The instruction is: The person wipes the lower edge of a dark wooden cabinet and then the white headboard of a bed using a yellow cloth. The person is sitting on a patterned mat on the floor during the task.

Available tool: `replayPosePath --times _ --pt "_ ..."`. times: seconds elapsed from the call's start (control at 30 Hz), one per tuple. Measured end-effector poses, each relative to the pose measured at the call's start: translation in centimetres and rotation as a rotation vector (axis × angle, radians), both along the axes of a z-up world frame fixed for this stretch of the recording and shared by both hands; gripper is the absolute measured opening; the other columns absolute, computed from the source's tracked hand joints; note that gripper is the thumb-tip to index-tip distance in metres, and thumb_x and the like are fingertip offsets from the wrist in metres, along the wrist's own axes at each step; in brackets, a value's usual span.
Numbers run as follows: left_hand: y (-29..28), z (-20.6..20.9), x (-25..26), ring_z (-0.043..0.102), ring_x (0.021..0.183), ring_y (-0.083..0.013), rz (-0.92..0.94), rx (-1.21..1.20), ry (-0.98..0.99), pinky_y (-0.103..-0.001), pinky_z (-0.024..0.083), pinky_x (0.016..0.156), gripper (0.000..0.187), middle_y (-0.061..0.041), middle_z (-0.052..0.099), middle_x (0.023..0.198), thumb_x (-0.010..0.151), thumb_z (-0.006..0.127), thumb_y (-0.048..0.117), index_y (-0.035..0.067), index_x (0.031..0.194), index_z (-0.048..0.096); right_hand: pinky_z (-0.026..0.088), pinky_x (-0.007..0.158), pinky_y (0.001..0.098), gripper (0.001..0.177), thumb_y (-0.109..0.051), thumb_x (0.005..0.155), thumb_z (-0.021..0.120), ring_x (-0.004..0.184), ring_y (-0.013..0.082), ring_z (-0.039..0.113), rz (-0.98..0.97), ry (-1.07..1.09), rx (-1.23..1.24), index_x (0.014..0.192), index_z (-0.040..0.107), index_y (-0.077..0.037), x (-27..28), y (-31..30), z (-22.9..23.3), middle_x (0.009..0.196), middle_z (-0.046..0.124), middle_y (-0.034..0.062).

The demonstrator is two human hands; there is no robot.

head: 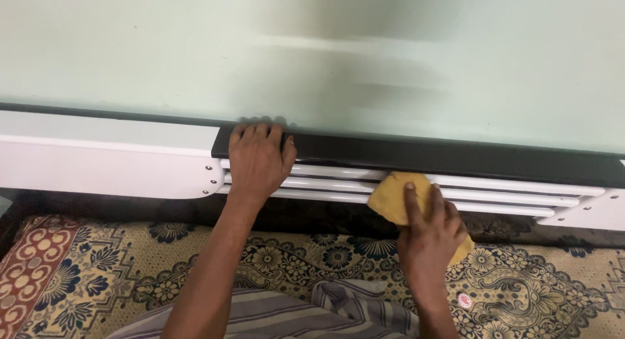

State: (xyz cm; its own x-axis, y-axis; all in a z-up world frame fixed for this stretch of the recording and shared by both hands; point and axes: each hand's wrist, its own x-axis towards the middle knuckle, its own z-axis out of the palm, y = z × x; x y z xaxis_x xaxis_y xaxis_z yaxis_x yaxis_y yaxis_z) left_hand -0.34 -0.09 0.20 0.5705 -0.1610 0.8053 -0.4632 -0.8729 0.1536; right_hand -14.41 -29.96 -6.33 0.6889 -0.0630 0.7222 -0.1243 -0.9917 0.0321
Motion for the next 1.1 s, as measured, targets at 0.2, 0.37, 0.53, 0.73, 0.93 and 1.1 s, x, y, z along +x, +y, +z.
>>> replayPosePath --times 0.2,0.37,0.53,0.73,0.93,1.1 --pt "-0.1 -0.1 0.1 0.067 0.090 -0.0347 0.008 0.005 -0.039 -0.051 0.045 0.100 0.025 -0.017 0.070 0.088 0.093 0.064 0.027 0.004 0.089 0.070 0.039 0.108 0.0564 0.065 -0.009 0.077 0.079 0.126 0.0382 0.055 -0.117 -0.067 0.006 0.139 0.067 -0.025 1.5 -8.5 -1.4 0.147 0.060 0.0196" --pt "0.0 -0.3 0.1 0.067 0.089 -0.0349 0.014 0.014 -0.011 -0.051 0.045 0.100 0.025 -0.017 0.070 0.087 0.093 0.064 0.028 0.004 0.088 0.070 0.046 0.101 0.0493 0.048 0.001 0.096 0.077 0.127 0.0358 0.053 -0.301 -0.246 0.082 0.138 0.065 -0.019 1.2 -21.2 -6.0 0.142 0.061 0.0197" --pt "-0.1 -0.3 0.2 0.067 0.087 -0.0343 0.007 0.015 -0.030 -0.050 0.046 0.100 0.024 -0.017 0.070 0.087 0.093 0.064 0.026 0.003 0.089 0.071 0.056 0.109 0.0484 0.069 0.005 0.101 0.063 0.135 0.0351 0.053 -0.342 -0.545 0.109 0.164 0.038 -0.006 2.6 -30.1 -11.6 0.152 0.050 0.0250" --pt "-0.1 -0.1 0.2 0.067 0.087 -0.0339 0.007 0.017 -0.027 -0.049 0.046 0.099 0.023 -0.017 0.070 0.087 0.093 0.065 0.025 0.004 0.089 0.071 0.052 0.093 0.0616 0.083 -0.017 0.098 0.076 0.127 0.0537 0.047 -0.554 -0.212 0.476 0.170 0.034 -0.009 2.5 -27.9 -11.7 0.157 0.037 0.0395" --pt "-0.1 -0.2 0.1 0.067 0.088 -0.0339 0.008 0.010 -0.045 -0.049 0.046 0.100 0.023 -0.016 0.070 0.088 0.093 0.065 0.026 0.004 0.094 0.072 0.050 0.097 0.0636 0.083 -0.024 0.095 0.076 0.127 0.0546 0.049 -0.661 0.052 0.174 0.167 0.038 -0.011 2.5 -21.7 -10.1 0.161 0.038 0.0355" --pt "-0.1 -0.4 0.0 0.066 0.088 -0.0344 -0.006 -0.009 -0.014 -0.050 0.045 0.099 0.023 -0.016 0.069 0.086 0.095 0.065 0.026 0.004 0.090 0.071 0.050 0.101 0.0619 0.079 -0.017 0.098 0.069 0.129 0.0521 0.051 -0.341 -0.092 0.165 0.168 0.032 -0.013 2.6 -13.1 -10.6 0.153 0.040 0.0440"
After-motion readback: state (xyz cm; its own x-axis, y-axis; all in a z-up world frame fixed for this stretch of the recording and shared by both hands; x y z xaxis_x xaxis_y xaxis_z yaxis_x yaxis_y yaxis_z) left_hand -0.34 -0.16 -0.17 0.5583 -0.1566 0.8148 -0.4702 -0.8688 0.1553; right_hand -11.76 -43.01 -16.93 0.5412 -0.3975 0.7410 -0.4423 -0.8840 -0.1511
